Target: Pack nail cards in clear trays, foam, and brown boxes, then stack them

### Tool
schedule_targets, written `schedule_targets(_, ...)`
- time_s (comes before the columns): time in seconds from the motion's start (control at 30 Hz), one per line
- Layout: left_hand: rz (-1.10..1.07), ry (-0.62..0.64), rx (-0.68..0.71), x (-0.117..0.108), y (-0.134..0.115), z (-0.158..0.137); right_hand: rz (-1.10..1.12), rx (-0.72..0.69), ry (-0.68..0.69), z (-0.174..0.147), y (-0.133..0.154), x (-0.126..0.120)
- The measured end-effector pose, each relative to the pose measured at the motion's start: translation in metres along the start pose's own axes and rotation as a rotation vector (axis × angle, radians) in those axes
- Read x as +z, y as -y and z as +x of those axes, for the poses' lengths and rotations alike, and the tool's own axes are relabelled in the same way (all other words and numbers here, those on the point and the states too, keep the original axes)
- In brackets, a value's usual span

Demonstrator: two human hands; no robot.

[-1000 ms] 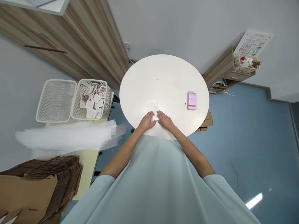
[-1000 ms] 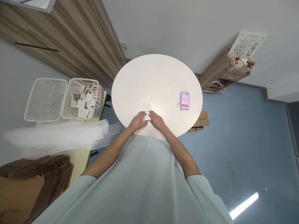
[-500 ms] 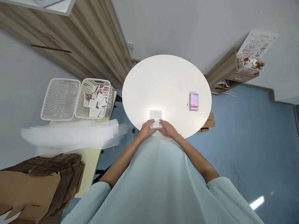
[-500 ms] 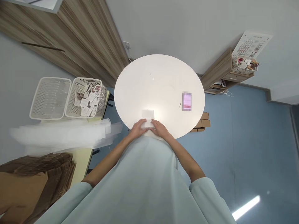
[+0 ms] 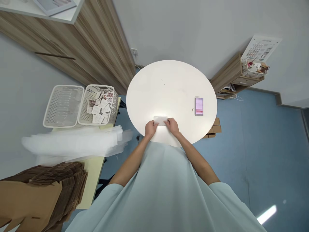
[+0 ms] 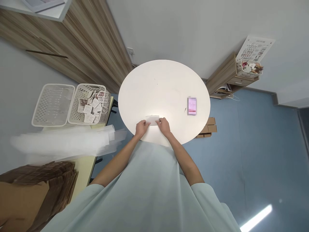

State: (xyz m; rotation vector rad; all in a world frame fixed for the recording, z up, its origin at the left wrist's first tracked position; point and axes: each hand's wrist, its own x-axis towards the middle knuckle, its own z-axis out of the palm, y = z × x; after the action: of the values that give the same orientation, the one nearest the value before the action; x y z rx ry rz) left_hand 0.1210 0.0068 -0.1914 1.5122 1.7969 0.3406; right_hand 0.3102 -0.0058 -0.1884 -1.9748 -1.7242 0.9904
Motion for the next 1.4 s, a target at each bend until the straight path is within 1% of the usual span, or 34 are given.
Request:
schedule_targets(0.07,0.028,-0.012,-0.026,0.001,-0.003,0.004,-0.032,0.054,0.000,0.004,0.002,0.000)
schedule_targets(0.13,0.044,-0.015,-0.050,0.002,-0.006,0.008,-0.079,0.070,-0.003,0.008,0.006,-0.002)
schedule_targets(0.17,0.047,-0.013,-0.058,0.002,-0.008,0.010,-0.111,0.043,-0.009,0.010,0.008,-0.004)
schedule_targets(0.23,0.047,-0.014,-0.064,0.002,-0.009,0.012,-0.189,-0.085,0.001,0.015,0.013,-0.008)
schedule_targets(0.3,0.036,-0.040,-0.069,0.002,-0.008,0.011,-0.265,-0.224,0.063,0.019,0.019,-0.012)
schedule_targets(0.37,0.014,-0.094,-0.079,0.004,-0.005,0.007,-0.330,-0.288,0.132,0.020,0.024,-0.015)
schedule_targets(0.43,-0.028,-0.155,-0.112,0.007,0.000,0.000,-0.377,-0.285,0.162,0.017,0.028,-0.018)
schedule_targets(0.5,-0.094,-0.185,-0.155,0.010,0.006,-0.008,-0.409,-0.262,0.169,0.009,0.031,-0.018)
schedule_targets(0.57,-0.175,-0.168,-0.162,0.013,0.010,-0.016,-0.428,-0.236,0.197,-0.002,0.033,-0.016)
schedule_targets(0.67,-0.246,-0.124,-0.106,0.013,0.015,-0.024,-0.419,-0.196,0.263,-0.019,0.035,-0.012)
schedule_targets(0.77,-0.231,-0.120,-0.068,0.008,0.022,-0.026,-0.362,-0.166,0.312,-0.029,0.039,-0.007)
schedule_targets(0.87,-0.199,-0.128,-0.051,-0.004,0.034,-0.026,-0.329,-0.175,0.359,-0.031,0.050,0.002)
schedule_targets(1.03,-0.149,-0.196,-0.098,-0.028,0.060,-0.030,-0.379,-0.254,0.426,-0.027,0.082,0.028)
schedule_targets(1.13,-0.141,-0.226,-0.144,-0.038,0.070,-0.035,-0.390,-0.281,0.436,-0.023,0.096,0.040)
schedule_targets(1.23,-0.136,-0.243,-0.168,-0.042,0.073,-0.040,-0.399,-0.301,0.432,-0.022,0.101,0.044)
schedule_targets(1.4,-0.116,-0.260,-0.204,-0.041,0.067,-0.043,-0.421,-0.350,0.404,-0.030,0.096,0.045)
